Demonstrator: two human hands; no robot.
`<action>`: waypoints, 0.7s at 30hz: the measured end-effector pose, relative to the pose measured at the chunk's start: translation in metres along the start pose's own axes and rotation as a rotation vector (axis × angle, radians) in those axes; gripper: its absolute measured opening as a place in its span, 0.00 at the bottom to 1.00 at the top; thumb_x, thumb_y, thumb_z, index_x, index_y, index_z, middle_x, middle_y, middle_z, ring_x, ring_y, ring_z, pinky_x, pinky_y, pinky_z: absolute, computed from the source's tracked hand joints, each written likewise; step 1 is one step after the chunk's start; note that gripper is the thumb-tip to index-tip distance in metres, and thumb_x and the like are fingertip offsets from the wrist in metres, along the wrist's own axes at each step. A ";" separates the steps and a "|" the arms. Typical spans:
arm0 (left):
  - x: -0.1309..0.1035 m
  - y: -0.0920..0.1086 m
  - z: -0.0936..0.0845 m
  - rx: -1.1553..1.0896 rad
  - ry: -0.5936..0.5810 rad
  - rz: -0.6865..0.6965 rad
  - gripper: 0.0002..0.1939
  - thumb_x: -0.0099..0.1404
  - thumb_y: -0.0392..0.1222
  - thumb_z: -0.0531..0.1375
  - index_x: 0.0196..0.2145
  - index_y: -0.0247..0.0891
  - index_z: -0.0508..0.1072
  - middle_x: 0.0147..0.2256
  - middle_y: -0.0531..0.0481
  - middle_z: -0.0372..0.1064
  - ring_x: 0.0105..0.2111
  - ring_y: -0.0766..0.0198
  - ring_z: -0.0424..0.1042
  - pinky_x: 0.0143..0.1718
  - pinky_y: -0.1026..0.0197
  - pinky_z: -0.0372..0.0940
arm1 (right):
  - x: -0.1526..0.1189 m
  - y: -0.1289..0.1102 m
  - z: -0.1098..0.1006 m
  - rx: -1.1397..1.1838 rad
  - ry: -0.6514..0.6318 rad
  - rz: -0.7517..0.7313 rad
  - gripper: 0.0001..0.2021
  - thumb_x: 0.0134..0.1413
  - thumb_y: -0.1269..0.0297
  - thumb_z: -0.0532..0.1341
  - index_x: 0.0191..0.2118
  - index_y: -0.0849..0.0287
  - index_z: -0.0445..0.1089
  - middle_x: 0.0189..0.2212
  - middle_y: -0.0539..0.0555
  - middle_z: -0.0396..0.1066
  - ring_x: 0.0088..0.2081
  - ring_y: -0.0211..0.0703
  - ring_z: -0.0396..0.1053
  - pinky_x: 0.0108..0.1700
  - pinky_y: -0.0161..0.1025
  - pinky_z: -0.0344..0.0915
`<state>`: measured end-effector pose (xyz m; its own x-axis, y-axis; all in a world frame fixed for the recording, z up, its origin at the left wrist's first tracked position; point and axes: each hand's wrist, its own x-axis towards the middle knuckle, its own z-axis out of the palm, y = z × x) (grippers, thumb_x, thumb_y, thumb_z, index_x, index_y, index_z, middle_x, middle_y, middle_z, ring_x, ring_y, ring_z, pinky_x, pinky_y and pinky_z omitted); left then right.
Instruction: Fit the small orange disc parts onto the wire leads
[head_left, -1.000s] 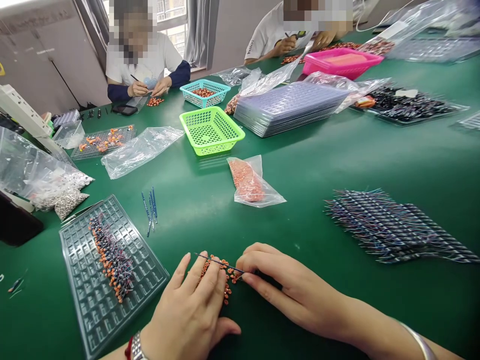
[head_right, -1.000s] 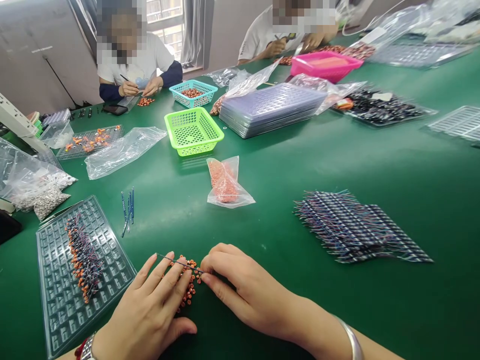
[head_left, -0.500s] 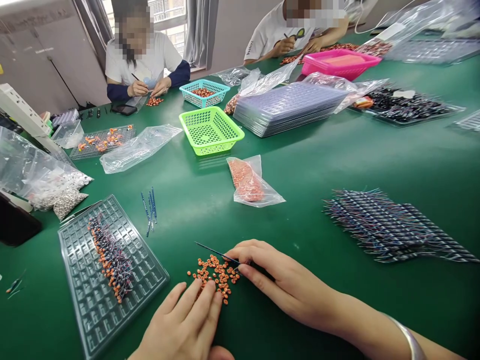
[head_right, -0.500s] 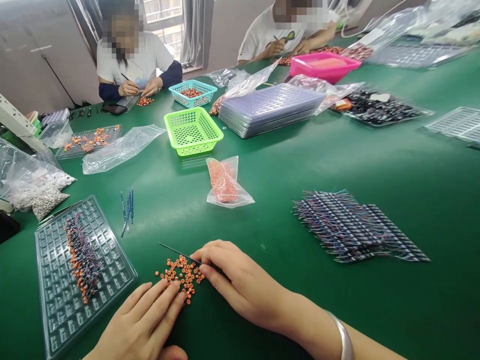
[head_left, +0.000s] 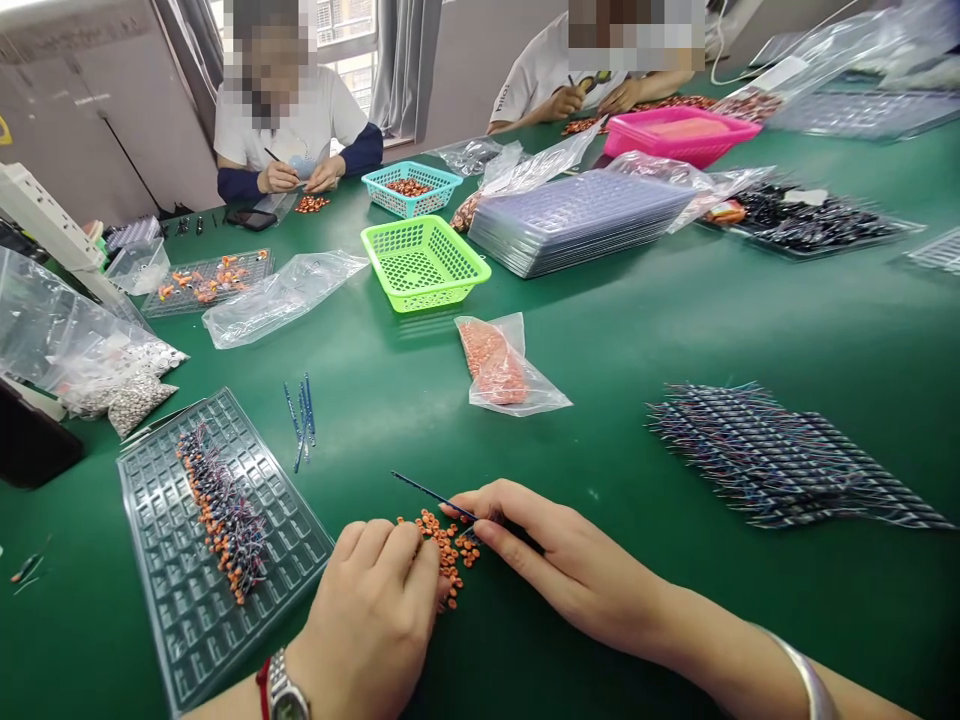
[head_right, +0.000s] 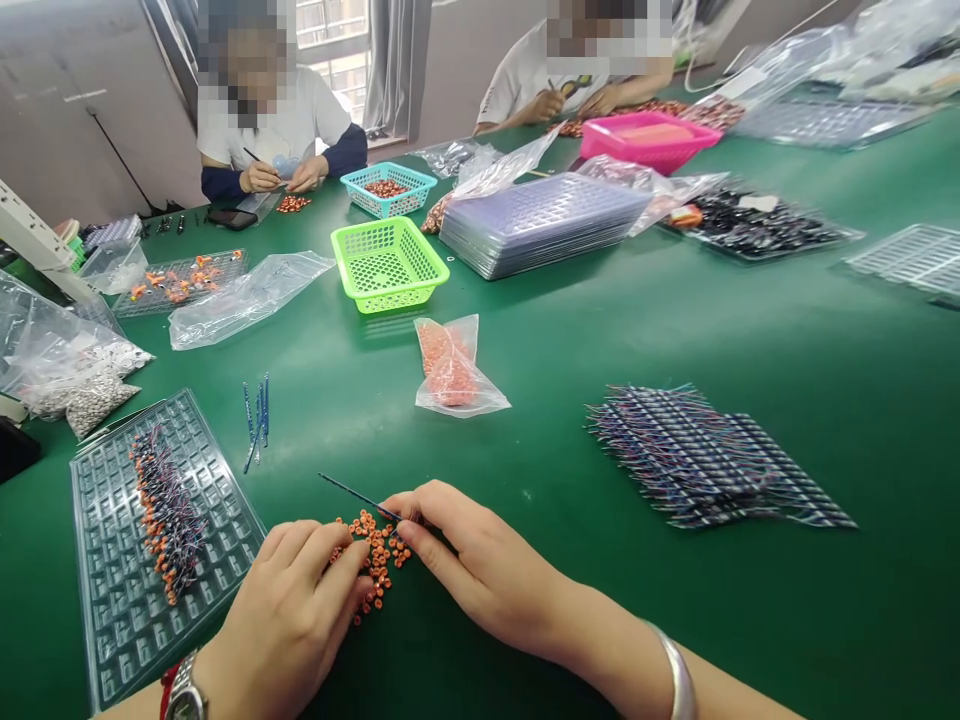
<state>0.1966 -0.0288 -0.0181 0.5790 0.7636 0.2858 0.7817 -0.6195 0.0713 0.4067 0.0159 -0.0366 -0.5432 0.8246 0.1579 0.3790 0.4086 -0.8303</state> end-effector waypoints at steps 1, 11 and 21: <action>0.003 0.000 0.001 -0.002 0.000 -0.019 0.08 0.69 0.33 0.53 0.39 0.35 0.71 0.36 0.46 0.71 0.34 0.57 0.68 0.34 0.54 0.63 | 0.001 0.000 0.001 -0.002 -0.005 -0.012 0.12 0.70 0.61 0.49 0.42 0.57 0.68 0.38 0.56 0.73 0.40 0.46 0.72 0.44 0.42 0.72; 0.015 -0.002 0.000 -0.064 -0.127 -0.142 0.06 0.66 0.32 0.57 0.30 0.39 0.67 0.31 0.51 0.65 0.30 0.59 0.62 0.30 0.55 0.58 | 0.000 0.000 0.001 -0.004 -0.017 0.006 0.13 0.71 0.60 0.47 0.39 0.56 0.65 0.34 0.54 0.69 0.34 0.43 0.68 0.38 0.39 0.69; 0.007 -0.004 0.007 0.033 0.020 -0.009 0.08 0.64 0.30 0.59 0.28 0.37 0.66 0.30 0.50 0.65 0.30 0.59 0.61 0.31 0.56 0.56 | -0.002 0.001 -0.003 0.028 0.042 0.114 0.12 0.70 0.58 0.48 0.37 0.55 0.64 0.31 0.53 0.71 0.32 0.44 0.70 0.35 0.39 0.68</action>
<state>0.1993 -0.0198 -0.0226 0.5671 0.7653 0.3044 0.7946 -0.6057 0.0426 0.4108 0.0158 -0.0358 -0.4661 0.8808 0.0833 0.4151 0.3009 -0.8586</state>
